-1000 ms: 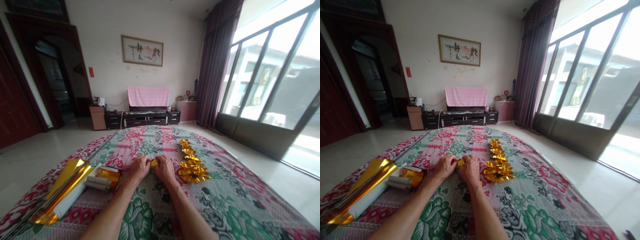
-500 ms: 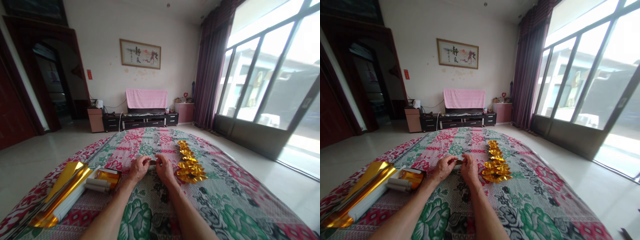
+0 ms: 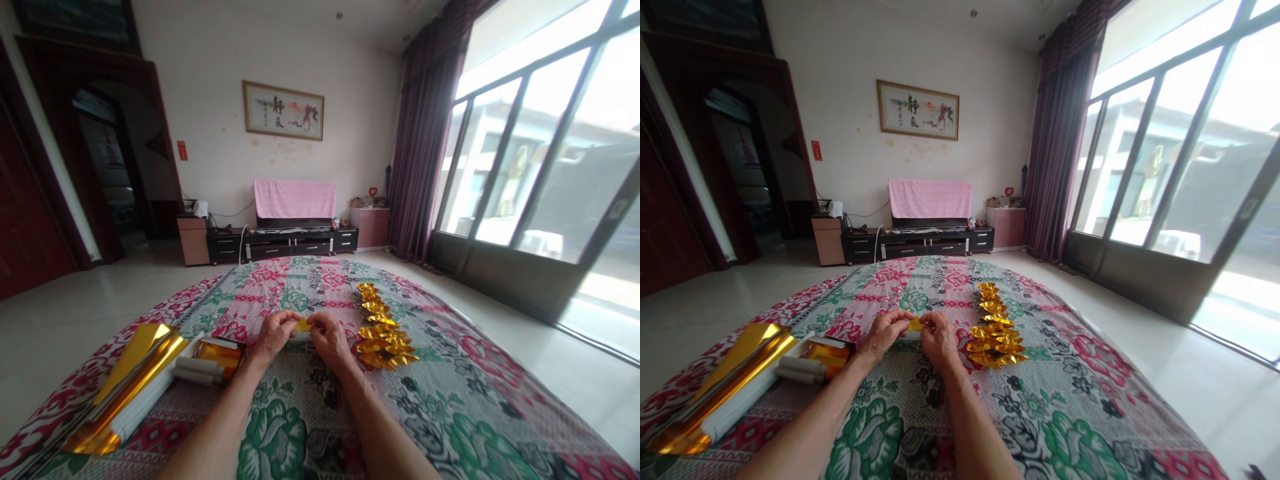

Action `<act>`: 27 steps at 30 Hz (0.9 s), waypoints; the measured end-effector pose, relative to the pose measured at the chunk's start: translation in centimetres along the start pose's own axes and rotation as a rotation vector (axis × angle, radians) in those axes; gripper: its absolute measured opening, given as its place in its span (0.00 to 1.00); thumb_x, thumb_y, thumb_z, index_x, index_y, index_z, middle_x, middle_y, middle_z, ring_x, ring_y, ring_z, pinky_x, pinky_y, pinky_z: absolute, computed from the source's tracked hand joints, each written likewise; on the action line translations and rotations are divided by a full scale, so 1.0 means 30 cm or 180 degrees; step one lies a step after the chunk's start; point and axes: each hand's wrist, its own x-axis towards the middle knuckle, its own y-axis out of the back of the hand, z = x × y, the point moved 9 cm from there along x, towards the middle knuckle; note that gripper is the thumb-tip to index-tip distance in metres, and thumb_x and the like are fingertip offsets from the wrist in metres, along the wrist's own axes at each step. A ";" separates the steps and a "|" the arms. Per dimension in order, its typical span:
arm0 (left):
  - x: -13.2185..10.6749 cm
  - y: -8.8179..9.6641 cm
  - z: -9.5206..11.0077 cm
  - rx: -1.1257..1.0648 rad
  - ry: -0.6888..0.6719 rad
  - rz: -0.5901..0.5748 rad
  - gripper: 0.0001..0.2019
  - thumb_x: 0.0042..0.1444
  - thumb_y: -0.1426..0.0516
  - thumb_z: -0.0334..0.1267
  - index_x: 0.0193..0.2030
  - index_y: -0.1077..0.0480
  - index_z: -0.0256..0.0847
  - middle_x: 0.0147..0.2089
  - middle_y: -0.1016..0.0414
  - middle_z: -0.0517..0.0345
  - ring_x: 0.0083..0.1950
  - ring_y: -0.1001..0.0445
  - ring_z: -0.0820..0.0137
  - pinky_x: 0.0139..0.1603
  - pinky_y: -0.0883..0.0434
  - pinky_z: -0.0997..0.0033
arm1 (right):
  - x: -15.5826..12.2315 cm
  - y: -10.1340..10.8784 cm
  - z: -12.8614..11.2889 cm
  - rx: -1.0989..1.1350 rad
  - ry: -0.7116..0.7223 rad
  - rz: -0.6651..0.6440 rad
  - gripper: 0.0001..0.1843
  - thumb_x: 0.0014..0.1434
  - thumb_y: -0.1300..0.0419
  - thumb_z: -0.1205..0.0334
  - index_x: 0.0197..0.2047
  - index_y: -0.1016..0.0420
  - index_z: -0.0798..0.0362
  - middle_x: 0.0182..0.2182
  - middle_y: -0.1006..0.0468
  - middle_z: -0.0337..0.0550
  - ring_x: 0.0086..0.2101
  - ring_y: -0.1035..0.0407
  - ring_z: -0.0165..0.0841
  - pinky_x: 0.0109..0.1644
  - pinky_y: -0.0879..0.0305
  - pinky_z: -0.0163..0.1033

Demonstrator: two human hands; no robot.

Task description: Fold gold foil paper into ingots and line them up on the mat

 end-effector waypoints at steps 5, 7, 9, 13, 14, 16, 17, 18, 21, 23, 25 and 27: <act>-0.015 0.027 -0.010 -0.0378 0.0463 0.0182 0.11 0.40 0.46 0.35 0.32 0.27 0.36 0.15 0.36 0.66 0.18 0.40 0.78 0.19 0.45 0.80 | 0.001 -0.010 -0.007 0.0145 0.0038 -0.0119 0.18 0.39 0.51 0.73 0.33 0.25 0.55 0.27 0.27 0.40 0.28 0.35 0.29 0.33 0.39 0.33; -0.017 0.033 -0.013 -0.0487 0.0548 0.0222 0.12 0.39 0.46 0.35 0.32 0.27 0.35 0.14 0.37 0.66 0.17 0.40 0.78 0.19 0.46 0.79 | 0.001 -0.010 -0.014 0.0223 0.0120 -0.0097 0.17 0.41 0.50 0.73 0.34 0.25 0.54 0.28 0.26 0.40 0.28 0.34 0.29 0.33 0.38 0.33; -0.017 0.035 -0.018 -0.0555 0.0609 0.0235 0.13 0.38 0.45 0.35 0.32 0.27 0.35 0.14 0.36 0.66 0.17 0.40 0.78 0.19 0.46 0.79 | 0.000 -0.012 -0.019 0.0288 0.0180 -0.0109 0.14 0.44 0.48 0.71 0.34 0.25 0.54 0.29 0.26 0.41 0.28 0.33 0.29 0.33 0.38 0.33; -0.011 0.032 -0.026 -0.0581 0.0592 0.0179 0.13 0.41 0.45 0.39 0.33 0.26 0.36 0.15 0.35 0.65 0.17 0.39 0.77 0.19 0.45 0.79 | 0.000 -0.014 -0.018 0.0376 0.0154 -0.0129 0.11 0.49 0.47 0.66 0.33 0.24 0.53 0.31 0.25 0.42 0.30 0.32 0.30 0.34 0.37 0.33; -0.009 0.029 -0.023 -0.0549 0.0549 0.0150 0.13 0.42 0.45 0.40 0.32 0.26 0.36 0.15 0.35 0.65 0.18 0.39 0.77 0.19 0.44 0.79 | 0.001 -0.012 -0.014 0.0401 0.0116 -0.0106 0.11 0.50 0.46 0.64 0.33 0.24 0.53 0.31 0.25 0.42 0.31 0.31 0.31 0.35 0.37 0.33; -0.007 0.027 -0.014 -0.0414 0.0450 0.0132 0.13 0.44 0.45 0.43 0.32 0.25 0.37 0.16 0.34 0.64 0.19 0.38 0.77 0.19 0.44 0.78 | 0.003 -0.006 0.001 0.0436 -0.0025 -0.0036 0.11 0.51 0.46 0.62 0.32 0.23 0.54 0.31 0.24 0.42 0.32 0.31 0.31 0.36 0.37 0.33; -0.008 0.028 -0.009 -0.0340 0.0411 0.0150 0.14 0.45 0.44 0.45 0.31 0.25 0.37 0.16 0.34 0.63 0.19 0.37 0.77 0.19 0.44 0.78 | 0.003 -0.005 0.012 0.0448 -0.0132 -0.0018 0.11 0.51 0.46 0.61 0.32 0.23 0.54 0.30 0.24 0.42 0.31 0.31 0.31 0.35 0.37 0.33; -0.009 0.029 -0.006 -0.0288 0.0381 0.0179 0.14 0.45 0.44 0.46 0.31 0.25 0.36 0.16 0.34 0.63 0.19 0.37 0.77 0.19 0.44 0.79 | 0.004 -0.006 0.023 0.0462 -0.0246 -0.0019 0.11 0.51 0.46 0.61 0.32 0.23 0.54 0.28 0.24 0.42 0.29 0.32 0.31 0.33 0.37 0.33; -0.013 0.034 -0.002 -0.0306 0.0330 0.0238 0.18 0.45 0.43 0.49 0.33 0.25 0.36 0.16 0.33 0.62 0.20 0.36 0.76 0.20 0.43 0.79 | 0.004 -0.009 0.045 0.0518 -0.0497 -0.0039 0.13 0.51 0.46 0.59 0.33 0.23 0.56 0.22 0.25 0.40 0.24 0.34 0.29 0.29 0.39 0.32; -0.015 0.035 -0.003 -0.0424 0.0308 0.0213 0.19 0.45 0.43 0.50 0.34 0.25 0.35 0.17 0.30 0.60 0.21 0.34 0.75 0.21 0.41 0.79 | 0.004 -0.004 0.049 0.0522 -0.0544 0.0024 0.14 0.50 0.46 0.59 0.34 0.23 0.56 0.21 0.25 0.39 0.23 0.34 0.29 0.28 0.39 0.32; -0.016 0.030 -0.006 -0.0538 0.0329 0.0130 0.19 0.44 0.42 0.49 0.36 0.26 0.34 0.20 0.28 0.58 0.23 0.31 0.75 0.23 0.38 0.79 | 0.005 0.004 0.054 0.0476 -0.0556 0.0123 0.14 0.50 0.46 0.58 0.34 0.23 0.56 0.21 0.25 0.39 0.23 0.34 0.30 0.28 0.39 0.32; -0.017 0.023 -0.011 -0.0618 0.0398 0.0044 0.19 0.42 0.40 0.47 0.37 0.27 0.34 0.22 0.25 0.56 0.25 0.29 0.73 0.25 0.36 0.78 | 0.006 0.007 0.062 0.0465 -0.0557 0.0198 0.15 0.51 0.46 0.57 0.35 0.23 0.55 0.22 0.25 0.40 0.24 0.33 0.31 0.30 0.37 0.33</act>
